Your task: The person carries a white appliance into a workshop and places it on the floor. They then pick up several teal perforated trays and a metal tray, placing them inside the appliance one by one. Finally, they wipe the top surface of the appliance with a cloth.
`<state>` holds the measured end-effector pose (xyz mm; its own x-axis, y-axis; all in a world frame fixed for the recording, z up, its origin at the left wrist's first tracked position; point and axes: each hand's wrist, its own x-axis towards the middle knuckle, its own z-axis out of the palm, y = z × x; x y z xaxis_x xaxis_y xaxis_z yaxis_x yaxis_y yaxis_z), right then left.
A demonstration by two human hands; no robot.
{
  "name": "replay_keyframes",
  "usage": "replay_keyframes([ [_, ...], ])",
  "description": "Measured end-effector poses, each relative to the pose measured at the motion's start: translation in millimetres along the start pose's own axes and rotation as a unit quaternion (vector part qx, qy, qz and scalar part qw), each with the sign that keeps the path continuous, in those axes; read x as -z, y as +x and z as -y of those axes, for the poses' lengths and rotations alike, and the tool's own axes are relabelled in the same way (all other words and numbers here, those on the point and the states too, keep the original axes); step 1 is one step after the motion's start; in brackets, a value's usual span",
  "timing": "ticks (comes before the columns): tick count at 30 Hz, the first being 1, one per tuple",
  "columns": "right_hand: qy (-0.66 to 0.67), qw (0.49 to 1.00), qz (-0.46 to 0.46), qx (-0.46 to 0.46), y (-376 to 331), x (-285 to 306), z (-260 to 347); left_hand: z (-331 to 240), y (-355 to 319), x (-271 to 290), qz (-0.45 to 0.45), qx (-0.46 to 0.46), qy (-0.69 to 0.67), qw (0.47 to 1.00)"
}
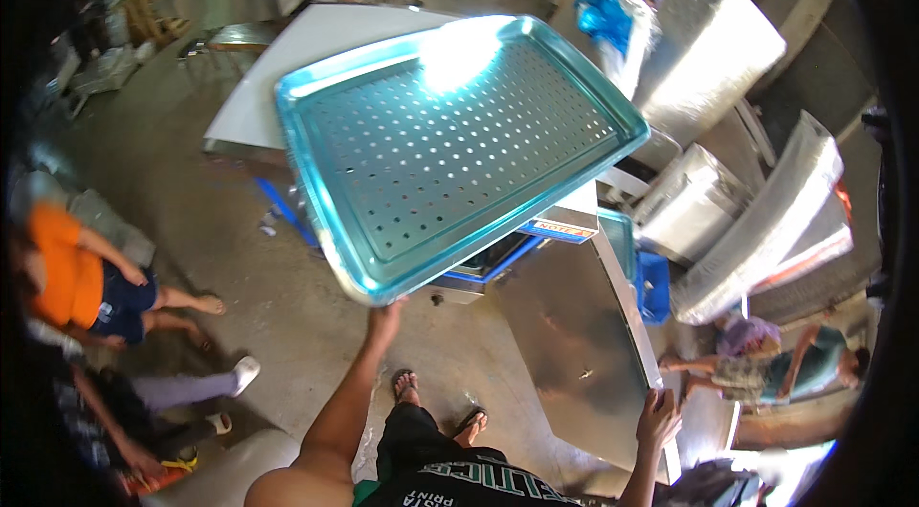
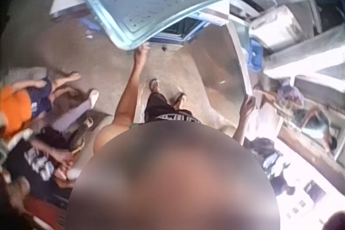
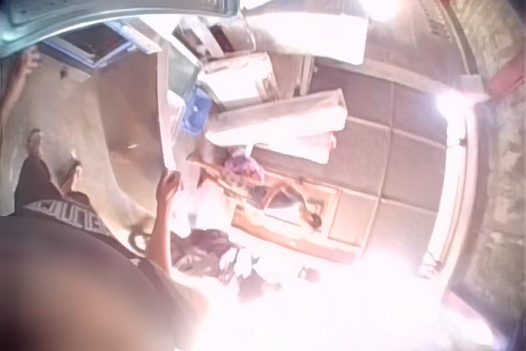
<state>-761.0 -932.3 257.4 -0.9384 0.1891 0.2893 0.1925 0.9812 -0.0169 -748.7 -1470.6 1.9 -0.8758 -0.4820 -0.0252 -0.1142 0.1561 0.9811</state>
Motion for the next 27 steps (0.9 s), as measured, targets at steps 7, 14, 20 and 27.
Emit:
replay_keyframes([
  [7,0.042,0.998,0.008,0.038,19,4,-14,-269,-66,-116,0.169,0.053,-0.349,0.920],
  [14,0.082,0.990,-0.010,0.111,37,-6,-40,-344,77,-156,-0.131,0.140,-0.496,0.847],
  [20,0.086,0.990,0.018,0.113,45,-6,-45,-328,19,-118,-0.136,0.146,-0.458,0.867],
  [27,0.122,0.984,0.014,0.126,48,-1,-46,-334,-12,-125,-0.183,0.100,-0.427,0.880],
])
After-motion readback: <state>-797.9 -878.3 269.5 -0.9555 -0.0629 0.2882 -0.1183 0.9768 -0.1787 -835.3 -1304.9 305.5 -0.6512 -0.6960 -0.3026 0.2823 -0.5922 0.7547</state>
